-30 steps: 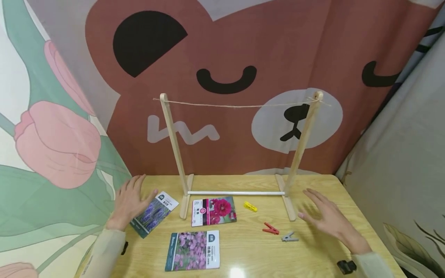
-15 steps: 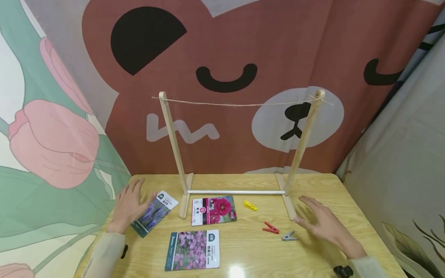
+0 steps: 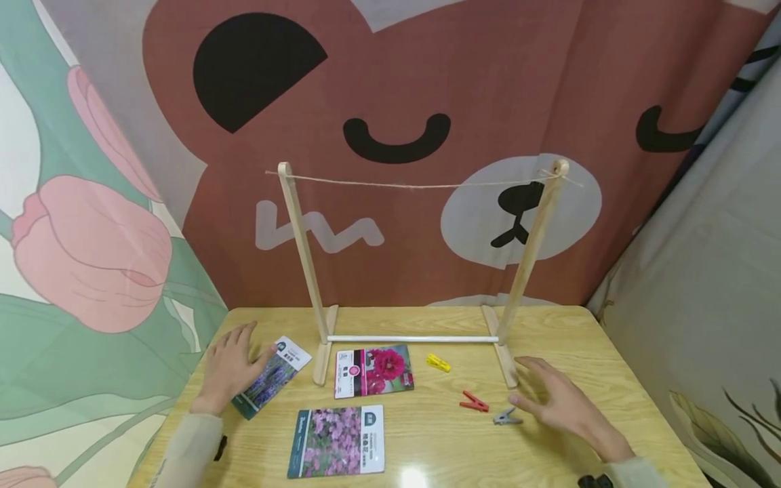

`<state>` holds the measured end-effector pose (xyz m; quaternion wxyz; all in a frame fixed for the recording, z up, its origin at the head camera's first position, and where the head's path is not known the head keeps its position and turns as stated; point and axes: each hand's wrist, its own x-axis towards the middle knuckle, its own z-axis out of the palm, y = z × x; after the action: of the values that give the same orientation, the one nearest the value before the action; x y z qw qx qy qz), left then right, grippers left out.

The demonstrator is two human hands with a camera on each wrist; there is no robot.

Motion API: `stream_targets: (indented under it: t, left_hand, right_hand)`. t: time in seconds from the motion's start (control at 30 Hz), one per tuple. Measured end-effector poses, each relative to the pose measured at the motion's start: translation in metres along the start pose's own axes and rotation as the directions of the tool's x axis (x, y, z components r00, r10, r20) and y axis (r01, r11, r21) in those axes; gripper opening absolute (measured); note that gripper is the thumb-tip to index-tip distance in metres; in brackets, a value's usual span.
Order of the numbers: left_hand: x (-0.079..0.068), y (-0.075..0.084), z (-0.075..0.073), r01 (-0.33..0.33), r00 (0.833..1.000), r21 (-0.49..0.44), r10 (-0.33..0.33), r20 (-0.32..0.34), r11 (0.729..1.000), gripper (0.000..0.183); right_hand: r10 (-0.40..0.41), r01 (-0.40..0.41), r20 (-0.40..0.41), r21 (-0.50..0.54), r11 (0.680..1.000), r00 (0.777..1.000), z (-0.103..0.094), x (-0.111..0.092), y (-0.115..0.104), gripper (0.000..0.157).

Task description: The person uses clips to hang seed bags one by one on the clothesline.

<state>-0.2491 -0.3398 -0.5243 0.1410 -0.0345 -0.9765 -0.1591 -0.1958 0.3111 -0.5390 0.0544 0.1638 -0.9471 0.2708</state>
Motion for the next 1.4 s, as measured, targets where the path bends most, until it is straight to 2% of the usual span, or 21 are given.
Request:
stream_targets:
  t: [0.17, 0.4, 0.67, 0.87, 1.1, 1.27, 1.4]
  left_hand:
    - [0.001, -0.001, 0.002, 0.004, 1.0, -0.007, -0.004, 0.001, 1.0, 0.083]
    - [0.002, -0.003, 0.004, 0.012, 1.0, -0.019, -0.011, 0.022, 1.0, 0.084]
    - [0.001, -0.005, 0.011, 0.039, 0.996, -0.001, -0.039, 0.075, 0.999, 0.09]
    - [0.002, -0.006, 0.016, 0.051, 0.995, 0.004, -0.051, 0.09, 0.999, 0.091]
    - [0.002, -0.008, 0.018, 0.057, 0.989, 0.013, -0.058, 0.133, 0.998, 0.094]
    - [0.001, -0.011, 0.02, 0.034, 0.991, 0.035, -0.038, 0.131, 0.999, 0.092]
    - [0.001, -0.009, 0.024, 0.036, 0.987, 0.033, -0.041, 0.156, 0.999, 0.092]
  right_hand:
    - [-0.012, 0.012, 0.014, 0.01, 1.0, 1.0, 0.004, -0.003, -0.002, 0.077]
    - [-0.045, 0.042, 0.035, 0.08, 0.996, 0.998, 0.009, -0.002, -0.004, 0.074]
    - [-0.061, 0.057, 0.052, 0.061, 0.996, 0.997, 0.016, -0.005, -0.004, 0.07]
    - [-0.051, 0.049, 0.042, 0.054, 0.997, 0.998, 0.018, -0.007, -0.005, 0.076]
    - [-0.06, 0.057, 0.037, 0.056, 0.997, 0.998, 0.023, -0.009, -0.004, 0.07]
    - [-0.026, 0.023, 0.069, 0.044, 0.999, 0.997, 0.027, -0.012, -0.008, 0.07]
    - [-0.01, 0.01, 0.055, 0.0, 1.0, 0.998, 0.028, -0.015, -0.008, 0.065]
